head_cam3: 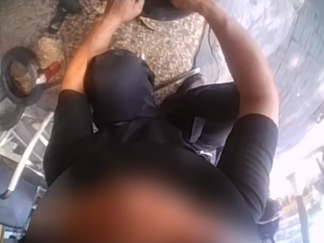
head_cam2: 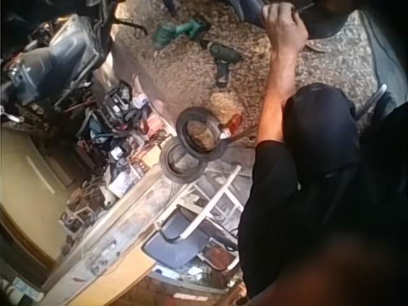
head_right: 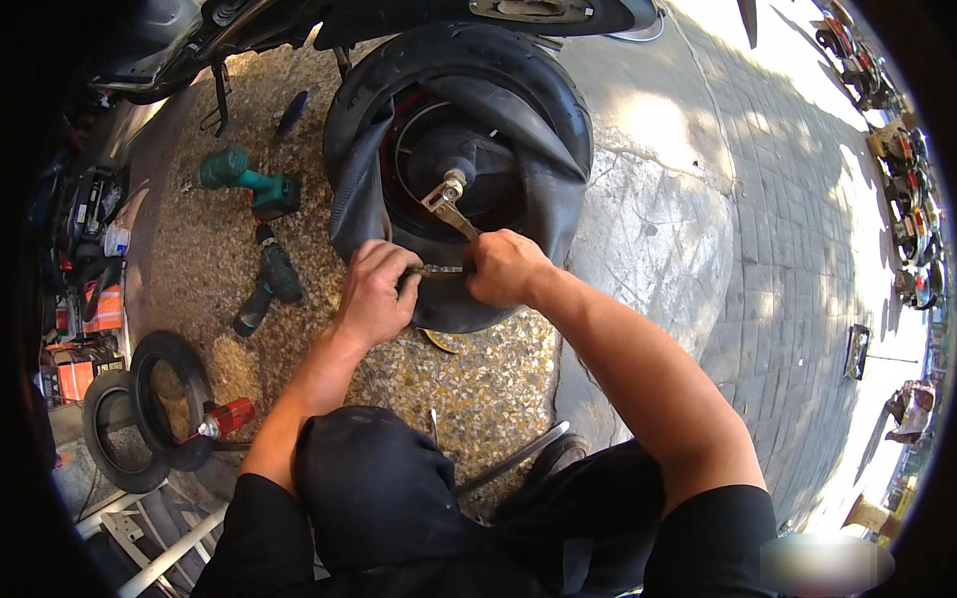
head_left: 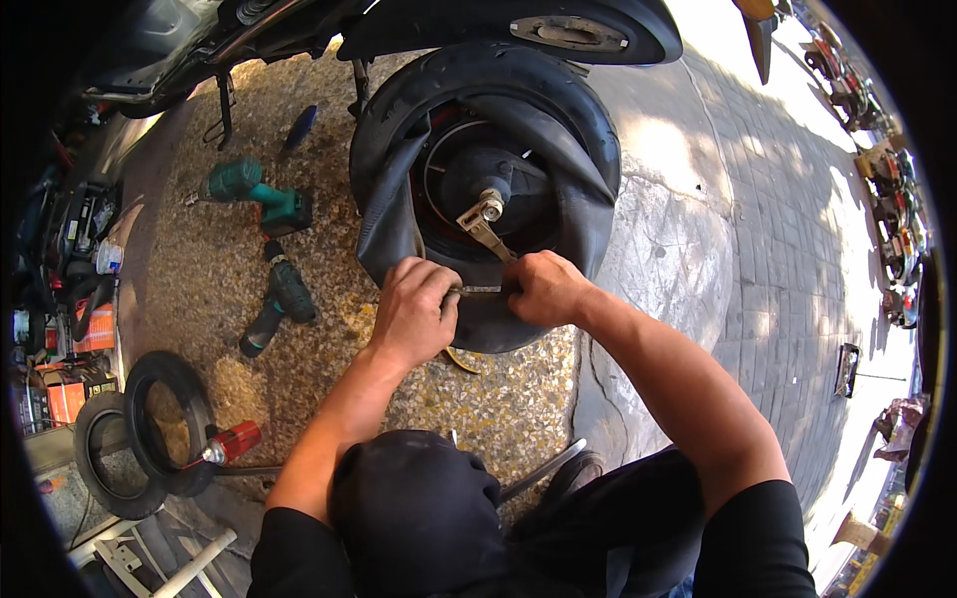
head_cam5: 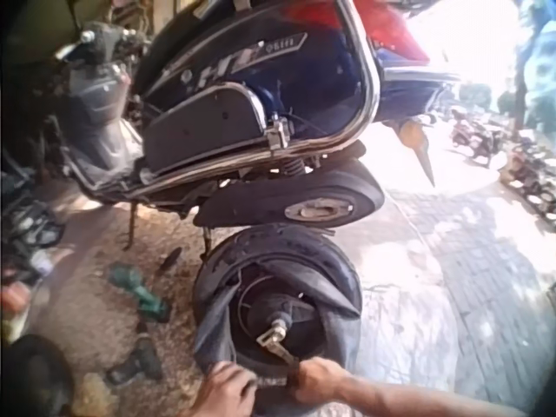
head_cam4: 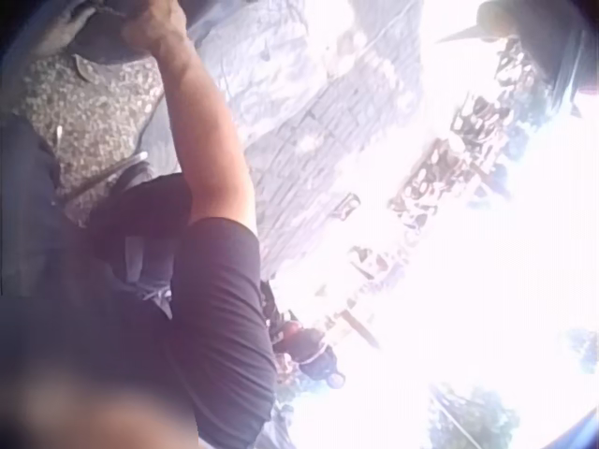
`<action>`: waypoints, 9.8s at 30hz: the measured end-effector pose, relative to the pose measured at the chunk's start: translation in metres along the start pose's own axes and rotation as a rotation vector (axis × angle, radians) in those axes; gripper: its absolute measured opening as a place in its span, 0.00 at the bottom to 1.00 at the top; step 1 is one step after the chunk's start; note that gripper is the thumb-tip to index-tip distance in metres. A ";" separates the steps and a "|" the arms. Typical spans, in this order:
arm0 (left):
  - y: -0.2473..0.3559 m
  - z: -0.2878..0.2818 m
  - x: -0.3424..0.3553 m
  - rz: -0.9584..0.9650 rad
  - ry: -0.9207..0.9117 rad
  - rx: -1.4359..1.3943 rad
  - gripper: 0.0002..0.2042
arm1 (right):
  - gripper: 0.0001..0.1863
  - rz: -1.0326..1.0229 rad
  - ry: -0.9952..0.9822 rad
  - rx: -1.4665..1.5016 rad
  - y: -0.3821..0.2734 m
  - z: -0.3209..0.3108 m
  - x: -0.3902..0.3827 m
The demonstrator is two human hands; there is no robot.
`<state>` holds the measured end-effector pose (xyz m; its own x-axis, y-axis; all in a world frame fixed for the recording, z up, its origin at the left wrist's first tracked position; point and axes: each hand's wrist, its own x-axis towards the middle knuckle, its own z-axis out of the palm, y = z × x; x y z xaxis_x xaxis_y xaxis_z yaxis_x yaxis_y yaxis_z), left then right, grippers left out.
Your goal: The person installs a motorcycle tire onto a rim. They place the tire on the rim, insert the inner tube, and work the tire bead onto the rim by hand, using a spray lubricant to ease installation.
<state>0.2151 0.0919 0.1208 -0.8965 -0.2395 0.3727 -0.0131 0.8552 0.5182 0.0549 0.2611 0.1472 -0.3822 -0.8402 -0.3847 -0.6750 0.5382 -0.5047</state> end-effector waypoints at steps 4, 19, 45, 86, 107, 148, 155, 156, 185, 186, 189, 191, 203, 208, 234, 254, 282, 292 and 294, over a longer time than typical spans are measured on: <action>-0.030 0.011 0.004 -0.685 0.432 -0.342 0.24 | 0.18 -0.057 -0.095 -0.019 -0.005 0.011 0.009; -0.077 -0.015 0.024 -1.149 -0.016 -1.280 0.14 | 0.08 0.431 0.457 1.457 -0.078 0.068 0.104; -0.062 -0.020 0.044 -1.064 0.070 -1.039 0.07 | 0.04 0.307 0.297 1.799 -0.087 0.082 0.084; -0.071 -0.021 0.043 -0.942 0.092 -0.987 0.07 | 0.05 0.414 0.324 1.695 -0.104 0.066 0.106; -0.071 -0.016 0.036 -0.955 0.120 -1.062 0.06 | 0.18 0.303 0.312 0.968 -0.101 0.076 0.082; -0.070 -0.011 0.043 -0.974 0.085 -0.804 0.06 | 0.09 -0.126 0.701 0.517 -0.078 0.109 0.061; -0.062 -0.021 0.030 -0.952 -0.100 -1.082 0.05 | 0.15 0.225 0.528 0.620 -0.077 0.095 0.048; -0.059 -0.015 0.031 -0.925 -0.083 -0.976 0.04 | 0.15 0.229 0.519 0.628 -0.080 0.092 0.048; -0.051 -0.006 0.036 -1.001 0.105 -0.781 0.12 | 0.13 -0.273 0.480 0.422 -0.075 0.073 0.033; -0.052 -0.007 0.036 -1.013 0.136 -0.757 0.13 | 0.13 -0.277 0.467 0.384 -0.072 0.075 0.029; -0.063 -0.017 0.041 -1.023 0.230 -0.811 0.15 | 0.12 -0.217 0.391 0.252 -0.053 0.078 0.016; -0.062 -0.020 0.039 -1.046 0.175 -0.774 0.14 | 0.09 -0.107 0.361 0.256 -0.050 0.076 0.010; -0.057 -0.014 0.038 -0.914 0.198 -0.840 0.07 | 0.11 -0.025 0.425 0.345 -0.070 0.074 0.029; -0.065 -0.020 0.038 -0.930 0.220 -0.863 0.07 | 0.09 -0.016 0.594 0.178 -0.059 0.081 0.021; 0.005 -0.045 0.057 -0.259 -0.631 -0.678 0.20 | 0.13 0.091 0.729 0.206 -0.019 -0.065 -0.028; -0.027 -0.047 0.134 -0.677 -0.244 -1.519 0.23 | 0.27 -0.300 1.151 0.495 -0.139 -0.041 0.026; 0.024 -0.088 0.108 -0.736 -0.273 -0.769 0.14 | 0.07 -0.041 0.627 1.408 -0.138 0.081 0.046; 0.023 -0.066 0.052 -0.528 -0.241 -0.428 0.08 | 0.14 0.131 0.763 1.337 -0.113 0.110 0.057; 0.019 -0.073 0.054 -0.443 -0.251 -0.297 0.06 | 0.14 0.086 0.663 1.472 -0.117 0.107 0.052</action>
<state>0.1986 0.0614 0.2070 -0.9119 -0.3973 -0.1032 -0.3178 0.5242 0.7901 0.1816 0.1613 0.1037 -0.8399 -0.4752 -0.2622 0.3715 -0.1511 -0.9160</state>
